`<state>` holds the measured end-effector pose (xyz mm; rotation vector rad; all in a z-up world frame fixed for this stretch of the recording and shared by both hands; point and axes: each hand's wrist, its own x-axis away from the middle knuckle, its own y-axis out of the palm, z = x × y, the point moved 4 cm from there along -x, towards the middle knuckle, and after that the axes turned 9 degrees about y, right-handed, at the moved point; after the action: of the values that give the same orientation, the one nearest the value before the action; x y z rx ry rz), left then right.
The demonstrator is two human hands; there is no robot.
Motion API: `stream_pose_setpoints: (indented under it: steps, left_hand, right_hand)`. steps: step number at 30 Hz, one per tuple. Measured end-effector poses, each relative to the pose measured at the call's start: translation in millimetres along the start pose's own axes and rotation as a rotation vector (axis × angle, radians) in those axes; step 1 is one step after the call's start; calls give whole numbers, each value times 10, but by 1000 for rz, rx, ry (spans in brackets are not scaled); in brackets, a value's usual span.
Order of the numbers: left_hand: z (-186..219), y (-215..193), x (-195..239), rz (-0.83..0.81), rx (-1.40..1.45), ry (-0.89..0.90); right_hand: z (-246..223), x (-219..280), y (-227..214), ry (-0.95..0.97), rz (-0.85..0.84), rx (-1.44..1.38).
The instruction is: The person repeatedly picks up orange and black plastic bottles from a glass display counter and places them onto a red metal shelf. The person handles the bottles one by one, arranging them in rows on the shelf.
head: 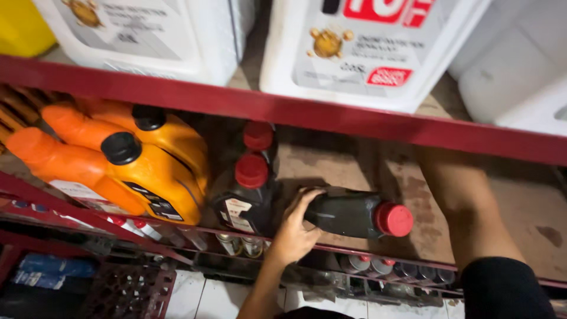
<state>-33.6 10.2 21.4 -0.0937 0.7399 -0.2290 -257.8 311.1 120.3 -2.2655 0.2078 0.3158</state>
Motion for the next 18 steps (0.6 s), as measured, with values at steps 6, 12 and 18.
stream_pose_setpoints:
  steps: [6, 12, 18]
  left_hand:
    - [-127, -3, 56, 27, -82, -57]
    - [-151, 20, 76, 18, -27, -118]
    - [-203, 28, 84, -3, -44, -153]
  right_hand:
    - [313, -34, 329, 36, -3, -29]
    - [608, 114, 621, 65, -1, -42]
    - [685, 160, 1139, 44, -31, -66]
